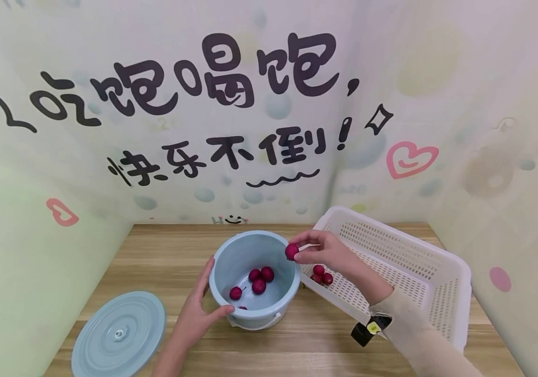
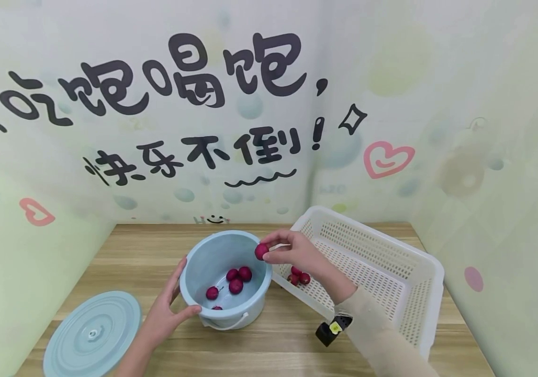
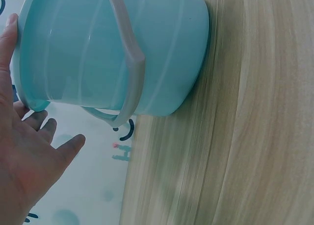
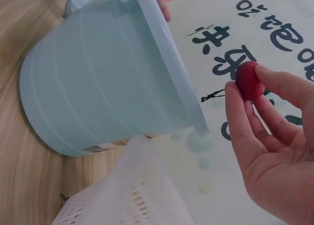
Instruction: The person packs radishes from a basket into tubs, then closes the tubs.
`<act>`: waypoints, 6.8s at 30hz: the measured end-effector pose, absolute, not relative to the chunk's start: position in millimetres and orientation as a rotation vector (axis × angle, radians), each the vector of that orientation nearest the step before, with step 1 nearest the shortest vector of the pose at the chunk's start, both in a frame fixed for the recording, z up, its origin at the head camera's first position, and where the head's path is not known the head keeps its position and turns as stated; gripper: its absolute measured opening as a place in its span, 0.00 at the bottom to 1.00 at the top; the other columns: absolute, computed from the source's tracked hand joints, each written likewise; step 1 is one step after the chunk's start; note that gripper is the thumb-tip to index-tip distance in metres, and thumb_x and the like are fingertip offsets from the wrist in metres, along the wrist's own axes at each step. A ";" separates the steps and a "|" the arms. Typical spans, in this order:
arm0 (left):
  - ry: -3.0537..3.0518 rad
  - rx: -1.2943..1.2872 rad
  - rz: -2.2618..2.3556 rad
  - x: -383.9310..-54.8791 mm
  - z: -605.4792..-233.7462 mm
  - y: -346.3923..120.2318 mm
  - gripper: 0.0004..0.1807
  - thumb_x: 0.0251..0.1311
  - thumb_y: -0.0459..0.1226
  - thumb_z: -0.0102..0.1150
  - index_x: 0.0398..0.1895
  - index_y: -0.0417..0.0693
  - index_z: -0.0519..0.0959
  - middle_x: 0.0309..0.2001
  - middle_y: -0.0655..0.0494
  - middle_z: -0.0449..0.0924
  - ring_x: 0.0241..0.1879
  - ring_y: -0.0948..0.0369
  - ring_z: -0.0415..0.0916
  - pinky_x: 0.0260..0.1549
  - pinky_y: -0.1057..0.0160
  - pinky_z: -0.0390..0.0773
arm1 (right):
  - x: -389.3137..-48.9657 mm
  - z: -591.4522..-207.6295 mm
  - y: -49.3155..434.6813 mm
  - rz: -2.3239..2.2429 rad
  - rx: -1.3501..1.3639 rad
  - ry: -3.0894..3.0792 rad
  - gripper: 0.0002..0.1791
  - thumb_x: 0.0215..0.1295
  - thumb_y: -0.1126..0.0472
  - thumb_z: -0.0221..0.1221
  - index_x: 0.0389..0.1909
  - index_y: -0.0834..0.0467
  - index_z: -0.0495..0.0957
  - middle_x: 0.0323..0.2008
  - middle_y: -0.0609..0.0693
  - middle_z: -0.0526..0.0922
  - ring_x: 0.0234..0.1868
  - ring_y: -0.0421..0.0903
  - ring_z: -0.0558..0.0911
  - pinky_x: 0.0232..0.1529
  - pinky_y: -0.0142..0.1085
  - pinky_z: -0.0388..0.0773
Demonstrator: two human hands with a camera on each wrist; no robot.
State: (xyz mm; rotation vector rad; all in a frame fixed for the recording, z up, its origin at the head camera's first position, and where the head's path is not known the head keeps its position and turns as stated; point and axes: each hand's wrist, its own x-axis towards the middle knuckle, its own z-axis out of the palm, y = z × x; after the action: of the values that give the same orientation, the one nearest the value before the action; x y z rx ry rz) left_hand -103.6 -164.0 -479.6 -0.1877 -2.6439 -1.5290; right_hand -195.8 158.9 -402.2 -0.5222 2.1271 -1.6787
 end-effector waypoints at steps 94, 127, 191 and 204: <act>-2.601 -0.217 -1.550 -102.7 -482.2 -164.5 0.58 0.50 0.36 0.76 0.80 0.63 0.48 0.80 0.55 0.51 0.76 0.49 0.57 0.71 0.60 0.64 | -246.7 -459.0 239.0 -1.698 -0.460 2.220 0.26 0.71 0.61 0.59 0.62 0.74 0.69 0.58 0.74 0.75 0.48 0.36 0.85 0.52 0.34 0.85; -2.621 -0.177 -1.564 -103.0 -480.8 -162.5 0.59 0.51 0.37 0.76 0.80 0.66 0.47 0.81 0.55 0.49 0.77 0.48 0.54 0.72 0.45 0.61 | -249.5 -532.0 269.4 -1.345 -0.584 2.100 0.23 0.67 0.63 0.62 0.60 0.68 0.75 0.58 0.67 0.80 0.56 0.48 0.83 0.52 0.26 0.80; -2.613 -0.192 -1.553 -103.9 -483.5 -163.1 0.58 0.51 0.37 0.75 0.80 0.65 0.47 0.80 0.53 0.49 0.77 0.46 0.55 0.71 0.42 0.62 | -244.9 -533.9 261.7 -1.258 -0.503 2.176 0.19 0.67 0.58 0.62 0.53 0.65 0.80 0.50 0.58 0.86 0.43 0.37 0.82 0.47 0.27 0.79; -2.624 -0.187 -1.551 -104.3 -482.4 -163.5 0.56 0.53 0.40 0.75 0.81 0.61 0.48 0.80 0.53 0.50 0.77 0.44 0.55 0.70 0.40 0.62 | -250.7 -525.9 259.1 -1.491 -0.354 1.960 0.20 0.68 0.64 0.60 0.56 0.73 0.76 0.50 0.58 0.85 0.48 0.44 0.86 0.54 0.42 0.85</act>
State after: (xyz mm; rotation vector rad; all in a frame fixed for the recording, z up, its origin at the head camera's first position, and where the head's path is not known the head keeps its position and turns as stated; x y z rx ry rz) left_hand -104.3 -163.5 -482.4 -0.1873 -2.6243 -1.5510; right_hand -250.7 259.1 -525.9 -0.3537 1.9597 -1.4910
